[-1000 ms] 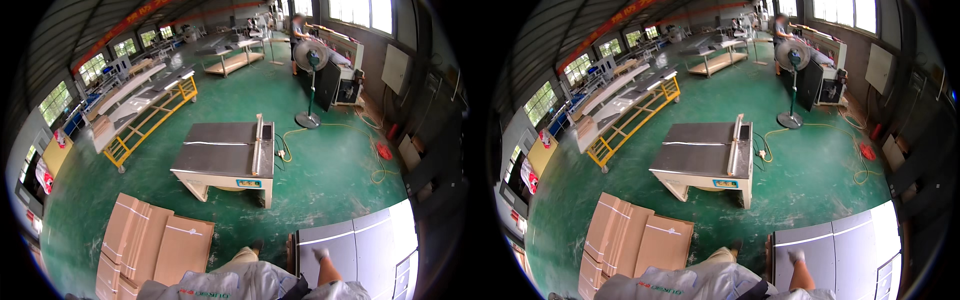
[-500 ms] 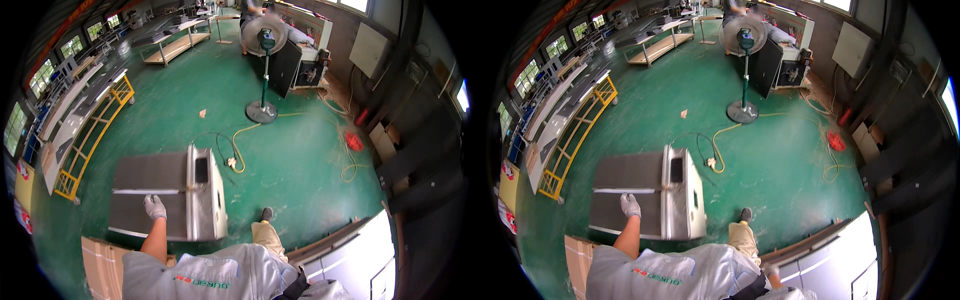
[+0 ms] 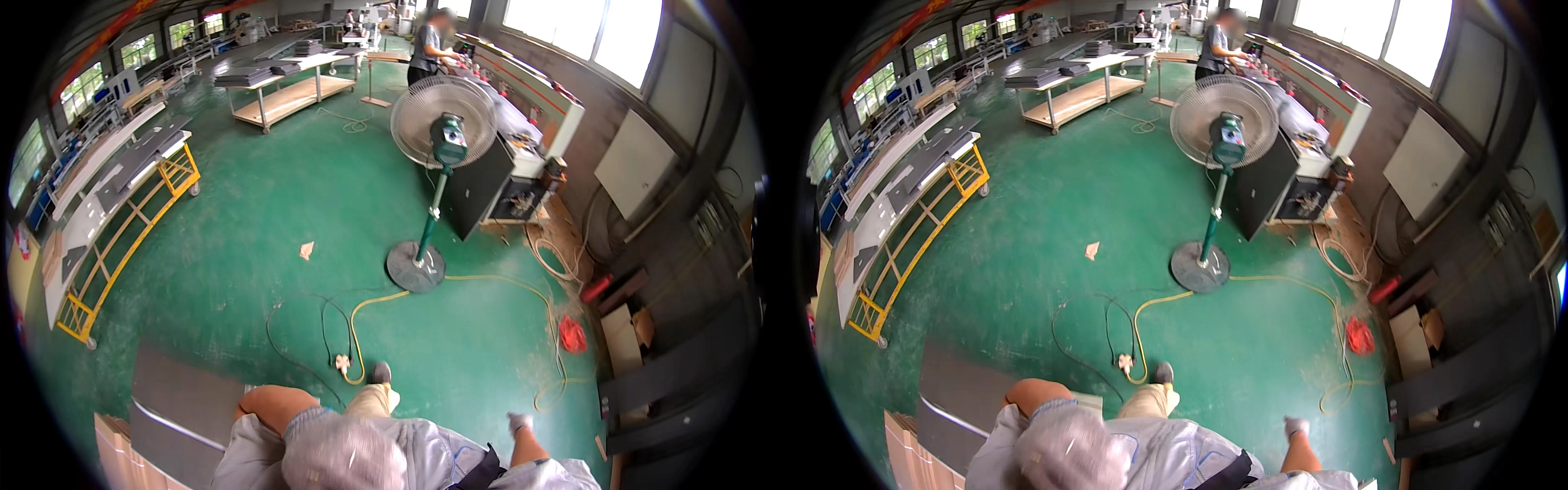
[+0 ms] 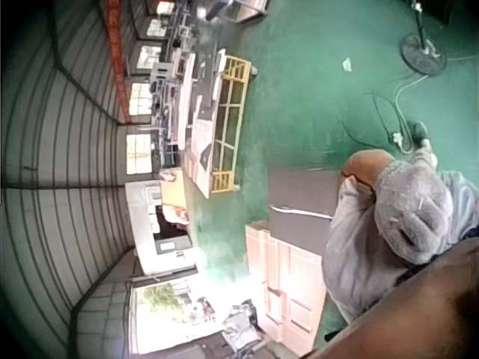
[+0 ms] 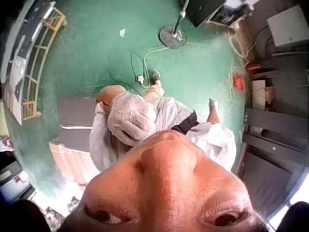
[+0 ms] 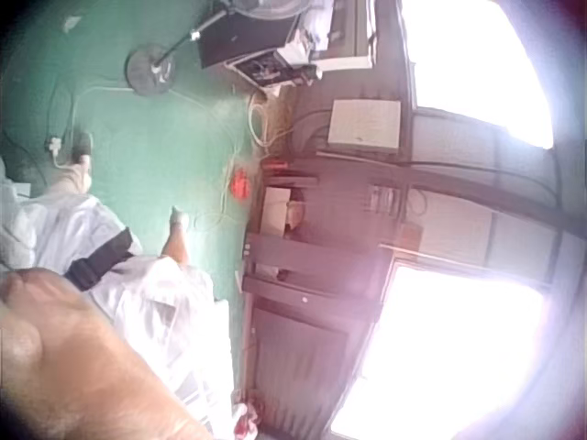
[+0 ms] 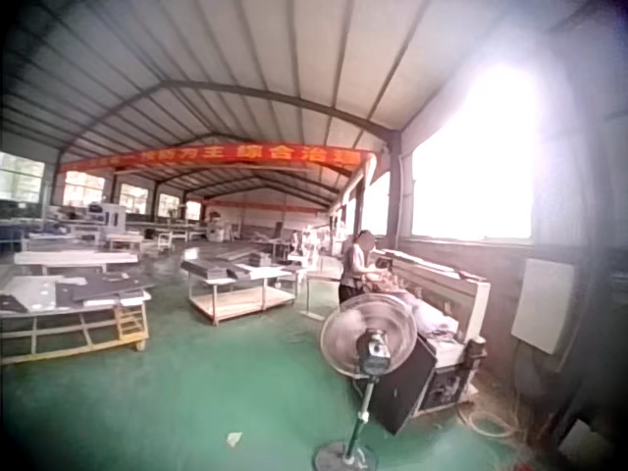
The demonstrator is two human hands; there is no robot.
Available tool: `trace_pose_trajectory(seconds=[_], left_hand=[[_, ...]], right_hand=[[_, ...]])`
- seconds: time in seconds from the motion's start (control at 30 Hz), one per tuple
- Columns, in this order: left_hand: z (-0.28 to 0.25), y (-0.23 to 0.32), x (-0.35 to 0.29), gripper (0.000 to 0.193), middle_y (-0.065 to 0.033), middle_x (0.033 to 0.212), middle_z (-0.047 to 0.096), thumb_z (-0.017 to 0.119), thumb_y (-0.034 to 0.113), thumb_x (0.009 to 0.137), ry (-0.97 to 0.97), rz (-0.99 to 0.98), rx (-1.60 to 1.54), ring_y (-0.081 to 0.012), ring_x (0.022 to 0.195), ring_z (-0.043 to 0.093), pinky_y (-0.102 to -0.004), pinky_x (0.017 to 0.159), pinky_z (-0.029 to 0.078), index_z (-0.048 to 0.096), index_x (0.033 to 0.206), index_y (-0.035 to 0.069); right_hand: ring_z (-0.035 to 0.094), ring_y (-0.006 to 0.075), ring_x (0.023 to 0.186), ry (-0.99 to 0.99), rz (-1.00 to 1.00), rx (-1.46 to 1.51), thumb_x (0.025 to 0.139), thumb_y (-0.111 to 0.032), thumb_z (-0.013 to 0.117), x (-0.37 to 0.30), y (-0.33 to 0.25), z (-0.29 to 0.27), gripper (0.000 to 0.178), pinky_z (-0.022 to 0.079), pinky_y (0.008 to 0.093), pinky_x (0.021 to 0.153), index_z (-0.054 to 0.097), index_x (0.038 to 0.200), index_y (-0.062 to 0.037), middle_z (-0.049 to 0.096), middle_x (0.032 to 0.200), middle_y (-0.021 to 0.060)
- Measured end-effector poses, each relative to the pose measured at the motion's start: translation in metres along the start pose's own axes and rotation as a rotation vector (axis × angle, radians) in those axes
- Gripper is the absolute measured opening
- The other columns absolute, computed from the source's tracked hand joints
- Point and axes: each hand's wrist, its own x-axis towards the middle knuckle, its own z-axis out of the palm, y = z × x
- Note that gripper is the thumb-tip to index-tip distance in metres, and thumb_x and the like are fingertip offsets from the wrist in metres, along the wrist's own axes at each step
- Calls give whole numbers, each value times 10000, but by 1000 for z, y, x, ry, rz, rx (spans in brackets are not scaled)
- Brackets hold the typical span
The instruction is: The person handles large grey panels and wooden trim pieces in a workshop. They pick up panels, place them on a workbench, and apply white strips to the edges. The person also stacks the panels and attaches wooden trim to the sides of the panels.
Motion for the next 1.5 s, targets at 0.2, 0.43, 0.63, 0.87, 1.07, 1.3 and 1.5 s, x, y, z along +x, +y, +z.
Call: trace_pose_trajectory(seconds=[0.2, 0.43, 0.63, 0.87, 1.07, 1.3, 1.5], left_hand=[[-220, -22, 24, 55, -72, 952, 703, 687, 120, 934, -37, 36, -149, -224, 838, 694, -384, 722, 584, 691, 967, 75], [-482, -3, 31, 55, -68, 912, 682, 680, 128, 939, 94, -45, -48, -225, 806, 677, -387, 715, 570, 679, 928, 74], [-711, 7, -4, 78, -65, 878, 664, 674, 134, 942, 245, -122, 73, -226, 777, 662, -389, 709, 558, 670, 895, 72], [-961, 73, -2, 116, -61, 838, 644, 668, 142, 947, 350, -112, 197, -228, 745, 645, -391, 702, 545, 659, 856, 70], [-1147, 112, -67, 151, -58, 804, 626, 662, 148, 951, 404, -40, 254, -229, 717, 630, -393, 696, 533, 649, 823, 68], [-1459, 209, -128, 194, -54, 764, 605, 655, 156, 955, 109, 50, -375, -230, 684, 612, -395, 689, 519, 638, 784, 66], [-1747, 256, -231, 302, -104, 944, 713, 773, -35, 833, 587, -163, 1050, -268, 828, 700, -399, 721, 576, 695, 1112, 51]], right_hand=[[764, 225, 949, 410, -199, -139, 1005, -266, 605, 184, -48, -242, 215, 595, 392, 713, 620, 1195, -165, 761, 978, 65], [753, 350, 1026, -22, -440, -115, 1021, -190, 500, 260, -268, -427, 359, 610, 478, 841, 630, 1355, -180, 766, 1131, 146], [741, 376, 1023, -101, -471, 149, 1020, -252, 491, 396, -460, -622, 338, 597, 487, 854, 658, 1301, -163, 755, 1134, 170], [727, 406, 1020, 159, -723, 247, 1020, -324, 480, 582, -675, -895, 352, 581, 499, 868, 690, 1238, -143, 742, 1138, 198], [694, 377, 1026, 203, -874, 254, 975, -414, 554, 668, -905, -1225, 435, 546, 481, 875, 746, 1015, -25, 735, 1083, 223], [682, 333, 1143, 443, -1124, -113, 1019, -331, 504, 775, -1052, -1466, 355, 543, 469, 916, 739, 1156, -102, 738, 1074, 195], [725, 386, 898, 391, -897, -40, 968, -395, 627, 862, -1167, -1537, 374, 578, 437, 766, 739, 1139, -83, 759, 970, 207]])
